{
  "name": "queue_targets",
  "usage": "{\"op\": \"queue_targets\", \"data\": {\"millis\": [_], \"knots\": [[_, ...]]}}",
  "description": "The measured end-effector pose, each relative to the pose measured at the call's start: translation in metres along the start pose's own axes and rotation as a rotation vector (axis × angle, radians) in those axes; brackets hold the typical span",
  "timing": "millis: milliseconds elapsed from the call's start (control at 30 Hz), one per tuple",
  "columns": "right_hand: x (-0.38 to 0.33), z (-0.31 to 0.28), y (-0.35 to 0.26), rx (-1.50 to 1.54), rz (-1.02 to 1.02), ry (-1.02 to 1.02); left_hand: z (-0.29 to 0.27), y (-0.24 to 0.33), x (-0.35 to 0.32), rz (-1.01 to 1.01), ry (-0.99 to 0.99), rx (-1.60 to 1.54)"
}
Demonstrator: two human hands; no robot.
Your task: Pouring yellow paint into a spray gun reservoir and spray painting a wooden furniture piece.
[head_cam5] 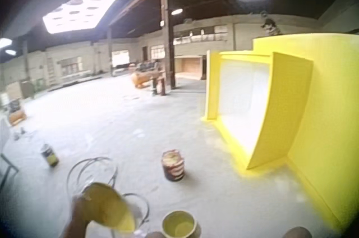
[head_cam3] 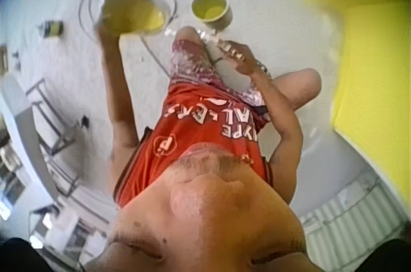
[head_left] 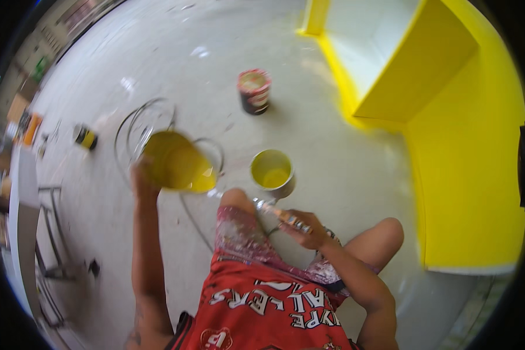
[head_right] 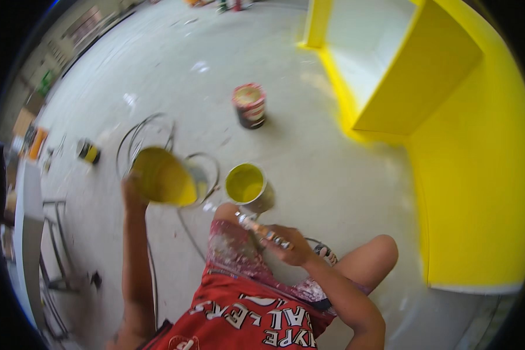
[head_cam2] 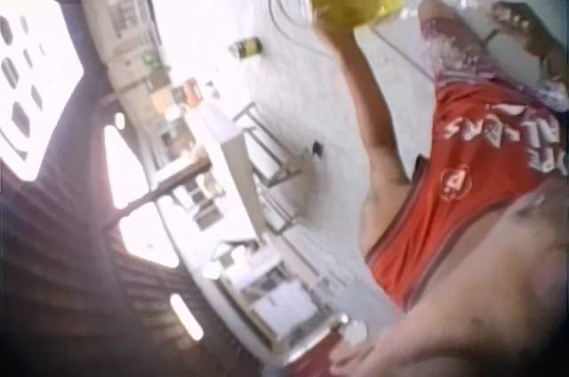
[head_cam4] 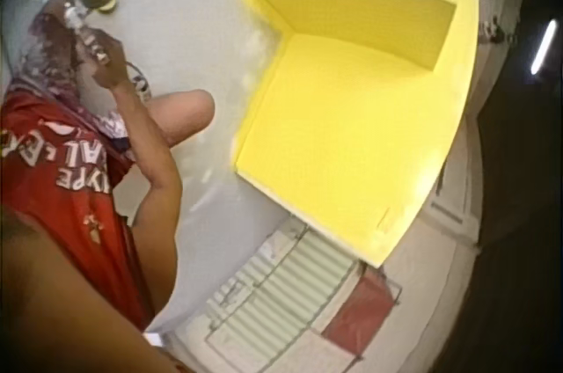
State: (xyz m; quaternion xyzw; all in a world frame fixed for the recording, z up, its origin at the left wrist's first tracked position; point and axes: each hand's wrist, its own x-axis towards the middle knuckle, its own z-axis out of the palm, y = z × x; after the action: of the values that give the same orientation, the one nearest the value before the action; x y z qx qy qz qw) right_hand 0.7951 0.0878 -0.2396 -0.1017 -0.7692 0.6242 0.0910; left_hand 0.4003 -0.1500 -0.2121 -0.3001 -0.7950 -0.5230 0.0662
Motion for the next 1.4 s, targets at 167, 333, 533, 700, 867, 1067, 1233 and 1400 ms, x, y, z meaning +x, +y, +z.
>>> {"op": "queue_targets", "data": {"millis": [167,333,533,700,867,1067,1233,1400], "knots": [[0.012,-0.007,0.002,-0.172,0.003,0.075,0.046,0.04,0.04,-0.466,0.018,-0.76],[0.013,0.001,0.011,-0.199,0.027,0.047,0.061,0.096,0.052,-0.627,-0.005,-1.015],[0.013,0.003,0.014,-0.169,0.088,0.038,0.065,0.138,0.053,-0.535,0.065,-0.889],[0.015,0.0,0.01,-0.161,0.116,0.027,0.07,0.154,0.06,-0.432,0.072,-0.815],[0.018,0.0,0.009,-0.177,0.088,0.022,0.074,0.169,0.06,-0.361,0.102,-0.741],[0.02,-0.002,0.005,-0.132,0.076,0.007,0.073,0.174,0.061,-0.271,0.086,-0.683],[0.022,0.0,0.004,-0.105,0.064,0.029,0.07,0.173,0.061,-0.186,0.043,-0.59],[0.023,-0.002,0.003,-0.133,0.121,-0.041,0.072,0.179,0.059,-0.121,0.056,-0.59]]}}
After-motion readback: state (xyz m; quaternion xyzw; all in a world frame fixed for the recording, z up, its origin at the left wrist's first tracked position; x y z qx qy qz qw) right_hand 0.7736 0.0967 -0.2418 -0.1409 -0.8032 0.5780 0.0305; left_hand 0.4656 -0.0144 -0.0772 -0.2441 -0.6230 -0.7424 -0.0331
